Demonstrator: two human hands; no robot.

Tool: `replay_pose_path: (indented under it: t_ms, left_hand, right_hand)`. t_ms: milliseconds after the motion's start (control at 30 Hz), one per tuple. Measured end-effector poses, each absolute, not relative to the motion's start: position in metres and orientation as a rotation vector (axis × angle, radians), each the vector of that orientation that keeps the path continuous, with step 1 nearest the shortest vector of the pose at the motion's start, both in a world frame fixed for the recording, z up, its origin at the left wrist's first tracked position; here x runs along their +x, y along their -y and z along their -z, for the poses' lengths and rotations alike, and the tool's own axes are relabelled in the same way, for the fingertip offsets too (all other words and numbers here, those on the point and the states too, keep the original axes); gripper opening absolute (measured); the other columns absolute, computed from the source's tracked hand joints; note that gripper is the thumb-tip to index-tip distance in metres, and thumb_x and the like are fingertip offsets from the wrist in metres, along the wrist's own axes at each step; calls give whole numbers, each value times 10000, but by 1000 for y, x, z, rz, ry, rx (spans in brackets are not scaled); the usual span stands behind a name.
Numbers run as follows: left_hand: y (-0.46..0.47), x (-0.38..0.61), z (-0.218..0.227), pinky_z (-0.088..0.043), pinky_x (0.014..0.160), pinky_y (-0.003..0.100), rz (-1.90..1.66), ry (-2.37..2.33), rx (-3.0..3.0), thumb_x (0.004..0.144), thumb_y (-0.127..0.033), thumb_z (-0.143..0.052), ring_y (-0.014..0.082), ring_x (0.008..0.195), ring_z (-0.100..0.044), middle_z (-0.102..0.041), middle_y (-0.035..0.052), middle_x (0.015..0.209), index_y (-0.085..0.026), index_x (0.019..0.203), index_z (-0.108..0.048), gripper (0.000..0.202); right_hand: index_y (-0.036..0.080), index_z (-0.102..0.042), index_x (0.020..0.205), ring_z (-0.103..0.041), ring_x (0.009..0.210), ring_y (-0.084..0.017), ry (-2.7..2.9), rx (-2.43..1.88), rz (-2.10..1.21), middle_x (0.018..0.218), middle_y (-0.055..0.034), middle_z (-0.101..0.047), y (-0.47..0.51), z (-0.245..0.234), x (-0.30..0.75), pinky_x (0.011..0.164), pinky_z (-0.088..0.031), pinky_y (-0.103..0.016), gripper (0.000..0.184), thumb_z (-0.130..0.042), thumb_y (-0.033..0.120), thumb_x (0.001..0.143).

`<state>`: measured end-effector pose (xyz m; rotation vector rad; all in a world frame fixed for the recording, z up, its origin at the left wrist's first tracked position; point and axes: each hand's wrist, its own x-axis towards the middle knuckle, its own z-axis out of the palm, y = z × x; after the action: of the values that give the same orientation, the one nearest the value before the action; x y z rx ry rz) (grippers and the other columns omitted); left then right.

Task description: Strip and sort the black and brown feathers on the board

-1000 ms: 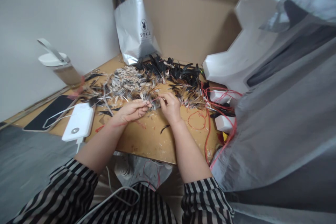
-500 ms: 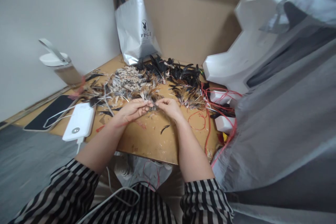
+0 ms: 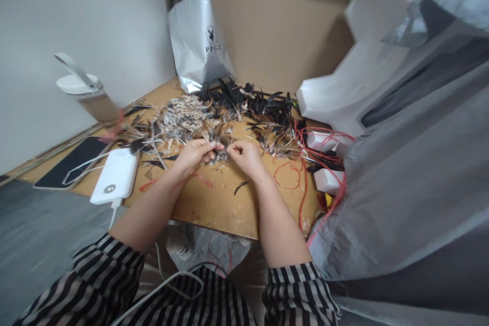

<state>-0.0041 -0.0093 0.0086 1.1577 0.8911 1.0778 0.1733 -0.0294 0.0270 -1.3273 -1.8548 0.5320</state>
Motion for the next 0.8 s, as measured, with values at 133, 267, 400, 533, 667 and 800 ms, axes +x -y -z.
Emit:
replay_pose_path:
  t_ms: [133, 267, 400, 533, 667, 800]
  left_hand:
    - [12, -2, -8, -292, 372, 162, -934, -874, 1153, 661, -351, -685, 47, 417, -465, -672, 95, 678, -79, 772, -673, 295]
    - [13, -2, -8, -322, 385, 139, -860, -826, 1075, 640, -324, -713, 46, 453, -505, -672, 100, 721, -73, 769, -663, 287]
    - [15, -2, -10, -361, 412, 127, -852, -797, 1032, 628, -281, -729, 40, 463, -516, -637, 61, 641, -71, 748, -659, 253]
    - [16, 0, -11, -377, 418, 129, -834, -804, 1059, 640, -263, -720, 41, 452, -517, -607, 42, 583, -68, 685, -638, 216]
    - [14, 2, -8, -371, 384, 149, -845, -844, 1179, 672, -280, -690, 54, 405, -506, -592, 31, 542, -75, 676, -625, 215]
    - [12, 3, -8, -364, 369, 155, -933, -928, 1212, 712, -258, -650, 60, 381, -507, -582, 23, 512, -85, 635, -594, 197]
  right_hand:
    - [164, -659, 674, -455, 542, -97, 1886, -1282, -450, 586, 10, -574, 30, -30, 172, 538, -332, -217, 196, -515, 279, 739]
    - [165, -652, 683, -481, 573, -103, 1913, -1230, -406, 623, -2, -591, 30, -29, 173, 557, -339, -216, 177, -519, 262, 748]
    - [162, -637, 672, -479, 578, -103, 1928, -1195, -372, 624, -3, -583, 29, -27, 173, 563, -336, -215, 177, -514, 257, 757]
    - [165, -604, 611, -457, 562, -102, 1934, -1210, -314, 580, 7, -543, 28, -26, 171, 554, -323, -216, 175, -517, 242, 742]
    - [167, -589, 585, -441, 546, -100, 1938, -1244, -278, 554, 14, -516, 27, -24, 171, 540, -314, -217, 168, -512, 218, 726]
    - [166, -638, 660, -481, 571, -104, 1989, -1291, -331, 617, -2, -577, 30, -29, 175, 554, -330, -220, 169, -514, 247, 743]
